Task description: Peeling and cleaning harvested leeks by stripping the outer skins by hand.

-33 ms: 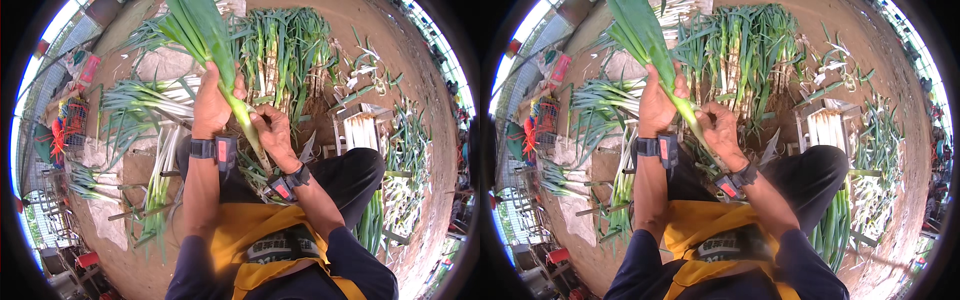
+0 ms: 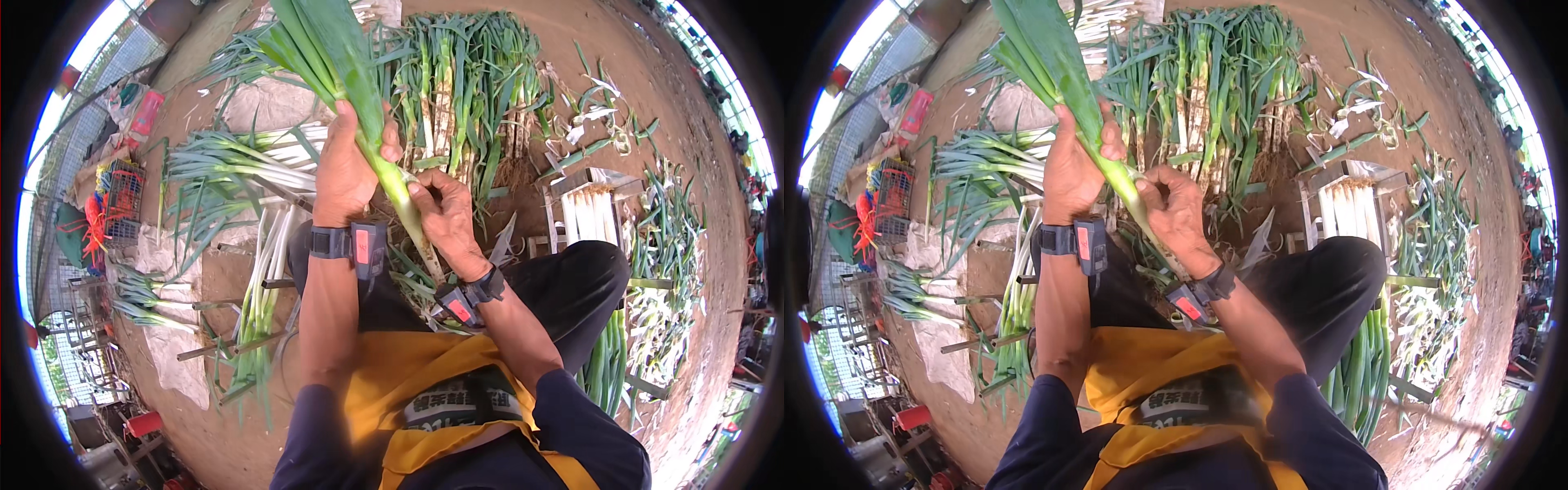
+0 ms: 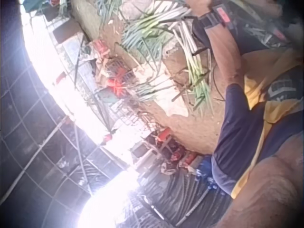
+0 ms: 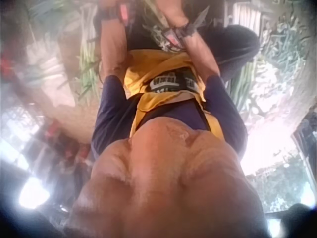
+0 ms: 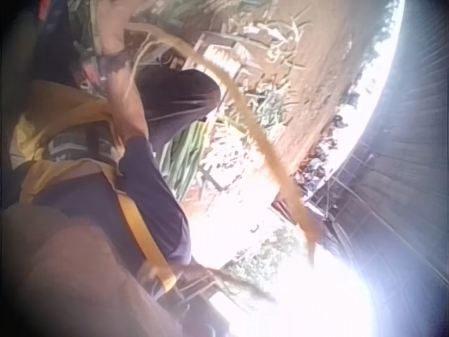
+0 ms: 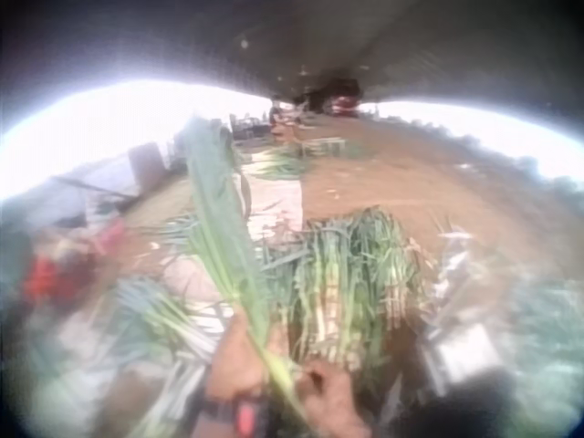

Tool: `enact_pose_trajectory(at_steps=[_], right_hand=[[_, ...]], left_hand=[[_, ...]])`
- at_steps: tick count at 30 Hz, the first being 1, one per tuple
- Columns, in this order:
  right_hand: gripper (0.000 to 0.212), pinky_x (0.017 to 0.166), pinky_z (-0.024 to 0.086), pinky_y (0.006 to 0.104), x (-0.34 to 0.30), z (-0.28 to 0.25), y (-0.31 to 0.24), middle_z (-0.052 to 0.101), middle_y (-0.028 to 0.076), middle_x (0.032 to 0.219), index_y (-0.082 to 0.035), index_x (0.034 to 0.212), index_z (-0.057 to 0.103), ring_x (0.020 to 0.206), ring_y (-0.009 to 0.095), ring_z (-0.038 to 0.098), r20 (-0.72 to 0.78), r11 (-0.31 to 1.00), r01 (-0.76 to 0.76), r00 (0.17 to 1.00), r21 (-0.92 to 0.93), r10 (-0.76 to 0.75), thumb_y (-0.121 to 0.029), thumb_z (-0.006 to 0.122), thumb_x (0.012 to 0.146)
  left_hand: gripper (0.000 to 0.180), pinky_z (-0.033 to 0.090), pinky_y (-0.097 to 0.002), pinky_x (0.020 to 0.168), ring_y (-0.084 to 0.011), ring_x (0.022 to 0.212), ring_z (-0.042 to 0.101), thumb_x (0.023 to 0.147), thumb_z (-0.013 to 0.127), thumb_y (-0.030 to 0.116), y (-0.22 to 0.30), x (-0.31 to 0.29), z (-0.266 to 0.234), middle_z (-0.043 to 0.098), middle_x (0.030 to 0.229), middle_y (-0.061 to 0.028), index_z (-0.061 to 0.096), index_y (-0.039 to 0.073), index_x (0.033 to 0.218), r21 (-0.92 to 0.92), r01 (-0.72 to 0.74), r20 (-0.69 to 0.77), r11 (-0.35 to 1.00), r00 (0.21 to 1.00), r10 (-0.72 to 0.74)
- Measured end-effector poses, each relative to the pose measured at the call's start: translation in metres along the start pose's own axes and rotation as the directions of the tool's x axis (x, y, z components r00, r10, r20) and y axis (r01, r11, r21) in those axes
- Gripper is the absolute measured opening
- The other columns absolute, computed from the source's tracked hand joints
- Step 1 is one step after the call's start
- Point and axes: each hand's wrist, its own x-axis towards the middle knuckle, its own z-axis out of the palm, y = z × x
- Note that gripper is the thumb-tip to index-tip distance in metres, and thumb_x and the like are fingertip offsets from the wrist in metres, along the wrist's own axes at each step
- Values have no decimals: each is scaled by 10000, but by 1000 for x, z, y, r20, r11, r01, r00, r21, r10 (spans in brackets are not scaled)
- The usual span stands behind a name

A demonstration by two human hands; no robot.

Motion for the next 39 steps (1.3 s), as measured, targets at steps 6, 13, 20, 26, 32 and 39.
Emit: enact_pose_trajectory(at_steps=[6,13,20,26,32,39], right_hand=[[118,578,454,326,20,0,15,592,94,646,12,858,654,593,146,542,-3,958,89,996,-274,-94,-95,605,871],[183,623,409,269,12,-2,-2,602,7,745,20,909,658,675,88,490,67,975,-206,977,82,201,-143,589,953],[183,627,402,243,10,2,3,598,-16,751,24,916,686,687,66,476,167,915,-296,952,273,258,-137,607,955],[162,583,414,250,15,0,27,610,-3,758,31,921,691,693,59,508,52,972,-107,991,-208,120,-77,571,937],[247,758,501,290,15,-10,75,657,67,922,31,1135,609,767,152,604,182,667,-485,862,566,472,-129,510,976],[135,721,427,318,14,-25,35,519,24,829,-40,993,507,686,119,482,334,167,-342,940,925,73,-144,421,1006]], left_hand=[[524,422,-303,608,-176,658,496,938,561,531,-3,1,-1,553,797,-81,566,21,1057,-77,-22,-44,997,999,19],[534,416,-303,619,-180,650,490,951,521,552,2,-1,3,538,741,-83,556,25,1031,-27,-32,20,999,999,33],[581,388,-300,617,-166,651,454,961,436,605,2,-2,5,487,735,-51,526,36,1028,53,-43,73,998,997,39],[580,410,-318,636,-191,633,480,968,431,601,-4,-2,8,519,719,-82,544,34,1011,-36,28,87,999,996,-25],[594,413,-325,642,-196,653,492,977,388,607,-7,4,9,521,718,-85,539,34,1001,-19,-14,189,1000,982,17],[601,395,-322,637,-175,637,443,979,349,624,8,-1,2,472,706,-60,512,46,975,-106,-61,191,992,978,81]])
